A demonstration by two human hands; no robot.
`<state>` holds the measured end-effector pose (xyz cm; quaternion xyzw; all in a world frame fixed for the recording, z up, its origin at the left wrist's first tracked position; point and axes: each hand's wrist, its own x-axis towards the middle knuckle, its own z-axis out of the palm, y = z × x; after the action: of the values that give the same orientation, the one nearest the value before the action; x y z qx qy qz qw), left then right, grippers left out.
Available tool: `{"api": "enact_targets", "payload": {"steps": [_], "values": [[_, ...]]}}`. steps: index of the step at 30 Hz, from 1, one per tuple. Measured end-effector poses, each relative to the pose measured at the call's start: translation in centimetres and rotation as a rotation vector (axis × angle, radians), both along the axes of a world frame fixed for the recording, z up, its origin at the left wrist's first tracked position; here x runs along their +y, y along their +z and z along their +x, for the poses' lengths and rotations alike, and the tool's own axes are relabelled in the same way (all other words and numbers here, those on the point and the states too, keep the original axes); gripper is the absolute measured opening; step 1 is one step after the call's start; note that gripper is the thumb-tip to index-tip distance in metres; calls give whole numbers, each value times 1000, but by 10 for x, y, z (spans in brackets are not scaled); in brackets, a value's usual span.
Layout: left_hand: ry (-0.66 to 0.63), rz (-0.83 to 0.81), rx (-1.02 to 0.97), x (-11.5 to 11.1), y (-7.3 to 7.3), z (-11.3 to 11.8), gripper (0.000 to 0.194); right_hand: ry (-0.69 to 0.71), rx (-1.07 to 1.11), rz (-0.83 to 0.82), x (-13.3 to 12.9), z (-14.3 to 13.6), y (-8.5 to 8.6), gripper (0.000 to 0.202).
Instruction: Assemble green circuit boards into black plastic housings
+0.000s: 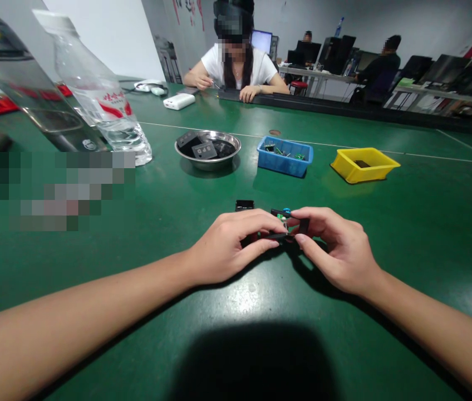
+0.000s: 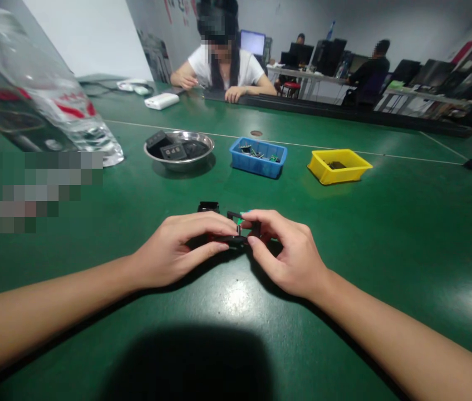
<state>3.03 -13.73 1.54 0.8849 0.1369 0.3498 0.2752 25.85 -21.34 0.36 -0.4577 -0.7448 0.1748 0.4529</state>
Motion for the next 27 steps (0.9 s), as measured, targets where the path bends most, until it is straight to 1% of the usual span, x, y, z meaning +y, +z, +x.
{"api": "enact_targets", "payload": {"steps": [2,5,9,13,17,19,23,27], "values": [[-7,59,-12,1,0,0,15,10,16,-16,0,-1,-1,35],[25,122,-23,1,0,0,16,16,21,-39,0,-1,0,35],[55,112,-48,0,-1,1,15,-15,-51,-45,-1,0,3,34],[133,100,-75,0,-2,0,15,-32,-81,-46,-1,0,3,34],[78,166,-82,1,-2,0,6,-20,-101,-41,-1,0,3,31],[57,220,-90,1,-1,0,6,-8,-105,-32,-1,-1,3,31],[92,321,-57,-1,1,-1,7,19,-120,-11,-2,-2,5,30],[140,323,-26,-2,1,-1,6,39,-104,-2,-4,-3,6,28]]}}
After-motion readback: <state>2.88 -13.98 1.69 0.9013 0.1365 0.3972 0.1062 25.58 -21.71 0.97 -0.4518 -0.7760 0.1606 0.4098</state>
